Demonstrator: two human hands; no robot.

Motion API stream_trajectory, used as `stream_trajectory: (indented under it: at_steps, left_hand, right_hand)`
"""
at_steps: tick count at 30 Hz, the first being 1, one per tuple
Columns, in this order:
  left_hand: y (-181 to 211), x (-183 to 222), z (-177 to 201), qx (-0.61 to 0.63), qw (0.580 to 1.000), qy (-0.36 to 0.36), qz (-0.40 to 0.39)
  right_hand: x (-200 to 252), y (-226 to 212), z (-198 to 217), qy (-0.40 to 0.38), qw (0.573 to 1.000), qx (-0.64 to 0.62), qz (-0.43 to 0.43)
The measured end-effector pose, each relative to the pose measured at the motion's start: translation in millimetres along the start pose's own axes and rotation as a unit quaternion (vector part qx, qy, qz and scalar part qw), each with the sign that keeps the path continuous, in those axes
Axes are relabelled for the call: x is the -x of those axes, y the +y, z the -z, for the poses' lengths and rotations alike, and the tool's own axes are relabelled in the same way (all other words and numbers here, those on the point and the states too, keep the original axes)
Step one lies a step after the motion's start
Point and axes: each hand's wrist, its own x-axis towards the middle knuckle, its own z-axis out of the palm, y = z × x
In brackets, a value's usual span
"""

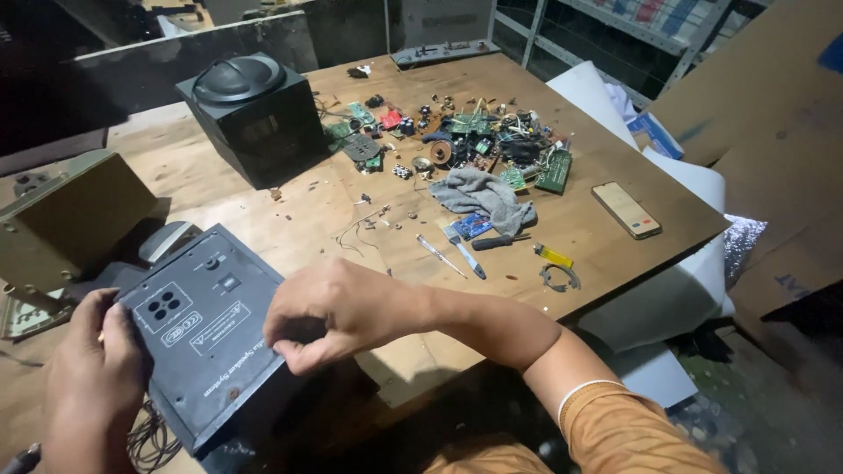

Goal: Reassembling the back panel of a speaker by aligning the metal plate and fastening it with screws using a screwdriver.

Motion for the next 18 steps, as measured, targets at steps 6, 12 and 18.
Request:
stream_trajectory:
  at_steps: [6,12,18]
  left_hand:
    - [-2.3,2.1,-1.5,-0.007,1.000,0.007,-0.012]
    - [-17.6,-6.1,-8.9,-0.016,0.998,0.018,-0.051]
    - [-26.3,-1.2,-12.2,0.072,0.995,0.017,-0.070]
  right_hand:
    - [3.1,2.0,-0.5,0.013,1.000,-0.024,0.015]
    - [1.1,14.6,9.7,0.099,0.992,-0.067,-0.047]
    - [25.7,104.8,47.0,0.213,0.961,0.013,-0.177]
